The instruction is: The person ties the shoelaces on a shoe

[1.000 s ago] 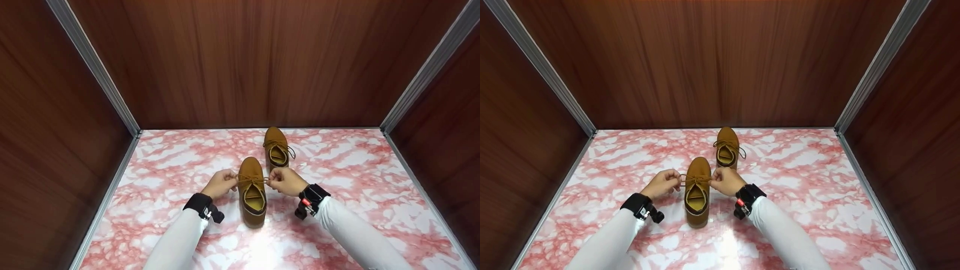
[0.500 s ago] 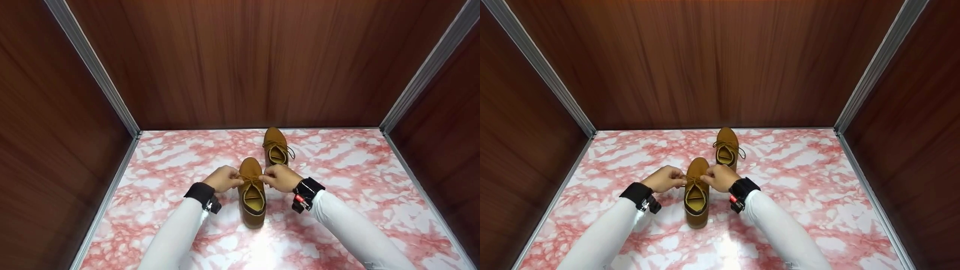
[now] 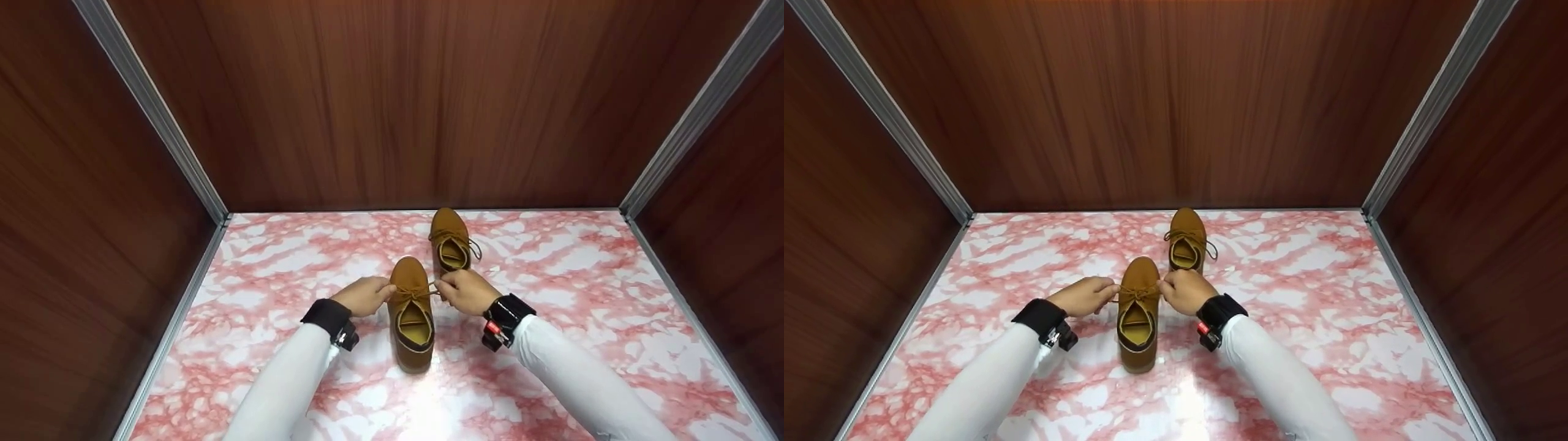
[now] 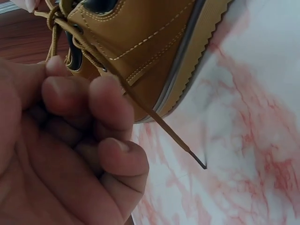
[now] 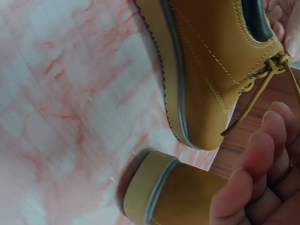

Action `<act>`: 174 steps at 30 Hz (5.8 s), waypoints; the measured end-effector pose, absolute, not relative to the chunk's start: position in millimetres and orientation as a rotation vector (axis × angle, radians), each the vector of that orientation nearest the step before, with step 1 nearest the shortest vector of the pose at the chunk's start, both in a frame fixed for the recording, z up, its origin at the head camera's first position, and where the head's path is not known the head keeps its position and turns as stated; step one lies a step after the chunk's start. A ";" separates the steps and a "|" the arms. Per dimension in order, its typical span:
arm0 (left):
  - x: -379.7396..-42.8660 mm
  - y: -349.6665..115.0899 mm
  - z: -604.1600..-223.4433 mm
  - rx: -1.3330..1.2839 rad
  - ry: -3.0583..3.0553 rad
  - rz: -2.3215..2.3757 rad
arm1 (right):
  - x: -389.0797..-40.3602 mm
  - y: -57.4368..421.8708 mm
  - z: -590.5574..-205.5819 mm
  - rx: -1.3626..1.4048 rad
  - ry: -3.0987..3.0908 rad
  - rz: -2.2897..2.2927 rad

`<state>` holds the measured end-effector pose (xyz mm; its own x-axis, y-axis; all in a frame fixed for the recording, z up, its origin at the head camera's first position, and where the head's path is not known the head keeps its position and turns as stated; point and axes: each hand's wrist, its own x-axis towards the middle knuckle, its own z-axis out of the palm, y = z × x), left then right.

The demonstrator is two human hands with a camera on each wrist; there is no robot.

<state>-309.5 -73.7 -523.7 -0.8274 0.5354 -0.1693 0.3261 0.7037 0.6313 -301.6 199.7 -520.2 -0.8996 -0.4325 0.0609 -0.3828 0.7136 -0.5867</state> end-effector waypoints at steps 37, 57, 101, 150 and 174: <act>-309.8 -78.9 -533.2 0.693 2.581 0.900 | -295.5 208.8 -522.5 -0.545 3.047 -0.652; -308.0 -89.6 -542.6 0.728 2.622 0.863 | -293.4 220.2 -538.2 -0.396 3.039 -0.810; -296.2 -98.9 -604.6 0.315 2.036 1.690 | -285.9 233.5 -601.9 0.079 2.535 -1.613; -288.9 -99.3 -602.5 0.280 2.065 1.716 | -284.3 226.8 -574.6 0.103 2.560 -1.551; -252.0 -110.6 -583.9 0.293 2.054 1.442 | -249.2 214.4 -563.7 -0.446 2.315 -1.371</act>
<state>-252.0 -110.6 -583.9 -0.7925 0.5003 -0.3487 -0.1582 0.3835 0.9099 -249.2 214.4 -563.7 -0.8644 -0.4679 -0.1840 -0.0636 0.4647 -0.8832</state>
